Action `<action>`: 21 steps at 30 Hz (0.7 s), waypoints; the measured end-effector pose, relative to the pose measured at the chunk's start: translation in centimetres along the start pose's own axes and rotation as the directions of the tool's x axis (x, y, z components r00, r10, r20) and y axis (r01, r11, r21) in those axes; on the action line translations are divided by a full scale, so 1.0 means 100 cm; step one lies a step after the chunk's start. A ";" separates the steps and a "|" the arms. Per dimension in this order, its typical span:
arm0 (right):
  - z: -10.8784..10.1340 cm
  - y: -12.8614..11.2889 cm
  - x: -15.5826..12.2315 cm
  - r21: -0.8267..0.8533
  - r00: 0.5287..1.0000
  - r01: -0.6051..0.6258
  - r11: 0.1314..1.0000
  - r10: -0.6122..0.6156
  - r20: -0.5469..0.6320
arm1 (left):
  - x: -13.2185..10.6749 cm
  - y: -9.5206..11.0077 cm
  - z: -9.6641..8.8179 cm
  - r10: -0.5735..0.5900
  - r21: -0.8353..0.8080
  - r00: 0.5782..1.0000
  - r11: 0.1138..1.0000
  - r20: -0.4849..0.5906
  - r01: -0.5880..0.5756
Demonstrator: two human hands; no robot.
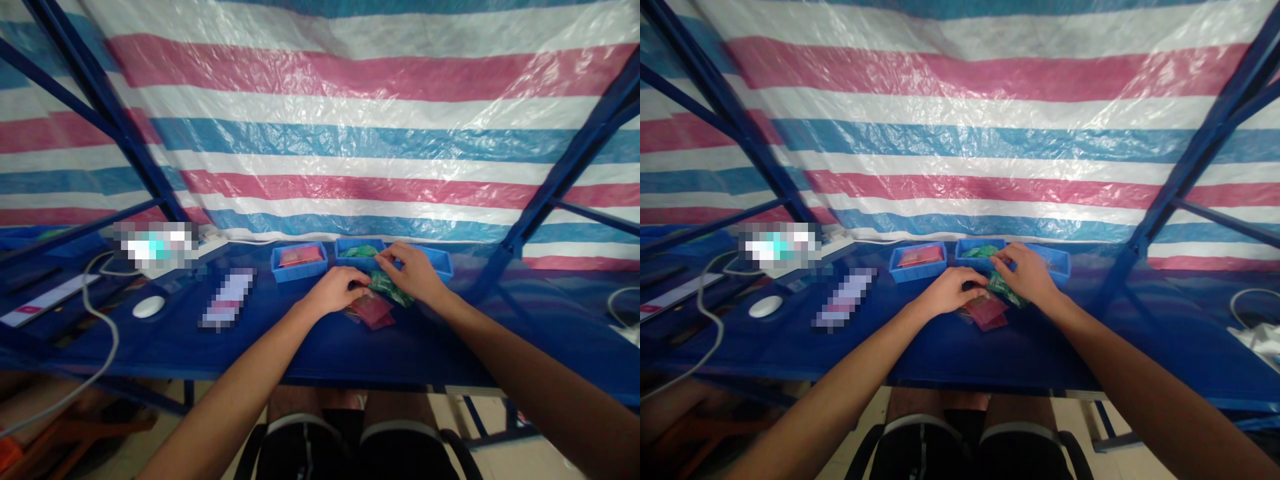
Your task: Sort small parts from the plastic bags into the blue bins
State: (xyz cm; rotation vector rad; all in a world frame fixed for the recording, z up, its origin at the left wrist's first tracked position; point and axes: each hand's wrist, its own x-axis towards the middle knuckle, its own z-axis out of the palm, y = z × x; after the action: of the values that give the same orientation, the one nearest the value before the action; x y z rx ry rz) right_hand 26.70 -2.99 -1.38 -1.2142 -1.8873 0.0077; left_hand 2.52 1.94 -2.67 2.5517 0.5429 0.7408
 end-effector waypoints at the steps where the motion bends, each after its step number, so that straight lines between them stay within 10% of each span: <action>1: 0.001 -0.002 -0.001 0.017 1.000 -0.006 1.000 0.006 0.014 | 0.000 0.001 0.000 -0.002 -0.007 1.000 1.000 -0.006 0.002; 14: 0.003 -0.003 -0.001 0.047 0.999 0.026 0.999 -0.027 0.035 | 0.001 0.004 0.000 -0.025 -0.036 1.000 0.999 0.012 0.026; 21: 0.007 -0.003 -0.003 0.105 1.000 -0.026 0.994 0.024 0.016 | 0.002 0.008 -0.003 -0.033 -0.069 0.974 0.997 -0.225 0.018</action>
State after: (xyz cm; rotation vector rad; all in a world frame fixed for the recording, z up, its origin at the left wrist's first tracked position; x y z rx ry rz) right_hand 26.04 -3.04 -1.85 -1.1683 -1.8601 0.1286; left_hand 2.73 1.49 -1.96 2.4092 0.6110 1.0302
